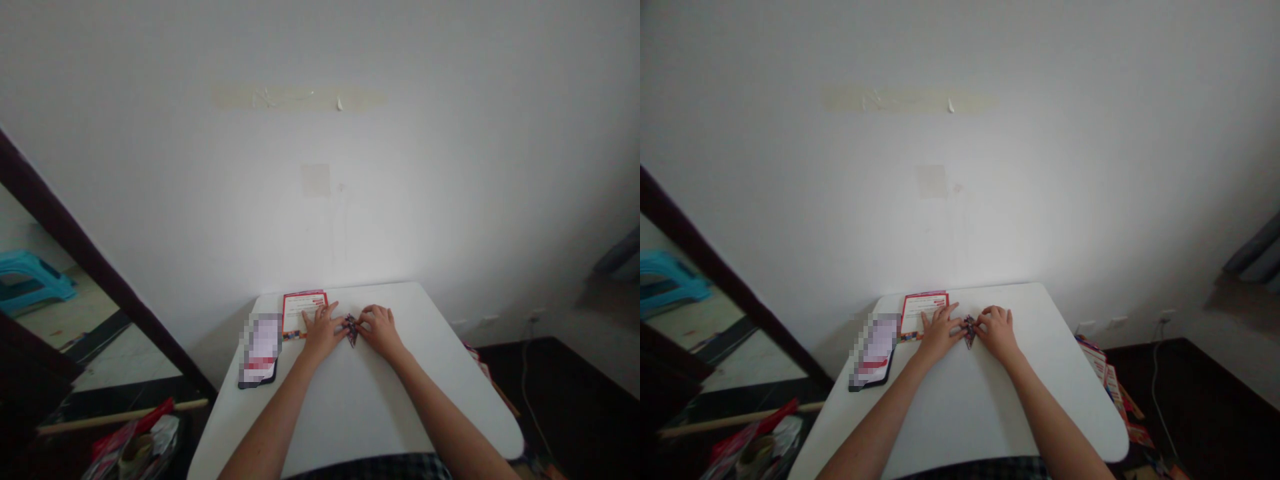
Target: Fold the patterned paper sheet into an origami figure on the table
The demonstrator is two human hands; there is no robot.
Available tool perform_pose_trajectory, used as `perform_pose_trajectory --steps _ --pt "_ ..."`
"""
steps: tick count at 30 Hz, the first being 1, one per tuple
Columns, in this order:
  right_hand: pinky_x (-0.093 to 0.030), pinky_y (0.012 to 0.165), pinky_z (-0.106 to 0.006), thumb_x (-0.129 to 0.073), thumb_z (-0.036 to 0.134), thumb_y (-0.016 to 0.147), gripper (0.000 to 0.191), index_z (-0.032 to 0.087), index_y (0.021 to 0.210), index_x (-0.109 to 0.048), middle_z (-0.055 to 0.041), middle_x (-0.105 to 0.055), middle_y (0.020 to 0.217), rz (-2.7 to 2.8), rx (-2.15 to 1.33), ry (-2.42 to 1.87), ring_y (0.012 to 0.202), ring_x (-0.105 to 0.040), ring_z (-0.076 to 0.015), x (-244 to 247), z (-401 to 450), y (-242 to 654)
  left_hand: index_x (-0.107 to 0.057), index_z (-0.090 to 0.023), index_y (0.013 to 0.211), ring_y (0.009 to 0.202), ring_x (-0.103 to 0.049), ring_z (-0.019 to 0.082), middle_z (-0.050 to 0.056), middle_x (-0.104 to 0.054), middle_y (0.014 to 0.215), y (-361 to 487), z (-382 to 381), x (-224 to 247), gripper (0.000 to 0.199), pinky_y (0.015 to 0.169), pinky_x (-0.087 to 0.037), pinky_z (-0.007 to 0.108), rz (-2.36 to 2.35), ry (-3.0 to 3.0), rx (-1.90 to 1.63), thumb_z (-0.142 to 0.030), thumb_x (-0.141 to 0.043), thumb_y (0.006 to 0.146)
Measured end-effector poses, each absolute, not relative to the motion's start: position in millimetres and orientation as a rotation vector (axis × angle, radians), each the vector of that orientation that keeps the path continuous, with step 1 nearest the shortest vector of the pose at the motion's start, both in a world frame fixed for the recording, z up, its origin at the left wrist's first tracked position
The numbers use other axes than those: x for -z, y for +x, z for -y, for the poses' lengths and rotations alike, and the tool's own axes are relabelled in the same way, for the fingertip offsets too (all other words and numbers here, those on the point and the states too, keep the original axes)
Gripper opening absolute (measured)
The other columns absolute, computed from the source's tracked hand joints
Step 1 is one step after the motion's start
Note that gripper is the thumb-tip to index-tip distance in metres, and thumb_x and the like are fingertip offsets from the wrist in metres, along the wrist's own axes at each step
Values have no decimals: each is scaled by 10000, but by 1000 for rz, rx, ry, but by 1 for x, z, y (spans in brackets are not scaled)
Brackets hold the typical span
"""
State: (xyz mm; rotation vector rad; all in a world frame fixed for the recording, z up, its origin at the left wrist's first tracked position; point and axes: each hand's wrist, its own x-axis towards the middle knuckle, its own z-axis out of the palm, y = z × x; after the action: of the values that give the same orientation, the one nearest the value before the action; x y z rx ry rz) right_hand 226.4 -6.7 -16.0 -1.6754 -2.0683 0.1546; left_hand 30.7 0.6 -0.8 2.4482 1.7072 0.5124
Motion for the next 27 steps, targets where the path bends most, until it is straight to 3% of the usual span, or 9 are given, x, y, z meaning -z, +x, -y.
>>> perform_pose_trajectory --steps 15,27 --pt "-254 1078 -493 -625 365 854 250 412 1091 -689 -22 -600 1182 2121 -190 -1522 1166 -471 -238 18 5 239 -627 -509 1170 1395 -279 328 -27 -405 1510 22 -1 2 341 1064 -17 767 -1737 2394 -535 -544 -599 832" --pt "-282 1070 -458 -524 403 917 232 401 1075 -695 -18 -608 1176 2126 -183 -1521 1162 -483 -223 21 2 240 -676 -474 1102 1381 -305 315 -18 -444 1481 28 1 -4 276 1069 -44 757 -1801 2320 -527 -531 -512 887"
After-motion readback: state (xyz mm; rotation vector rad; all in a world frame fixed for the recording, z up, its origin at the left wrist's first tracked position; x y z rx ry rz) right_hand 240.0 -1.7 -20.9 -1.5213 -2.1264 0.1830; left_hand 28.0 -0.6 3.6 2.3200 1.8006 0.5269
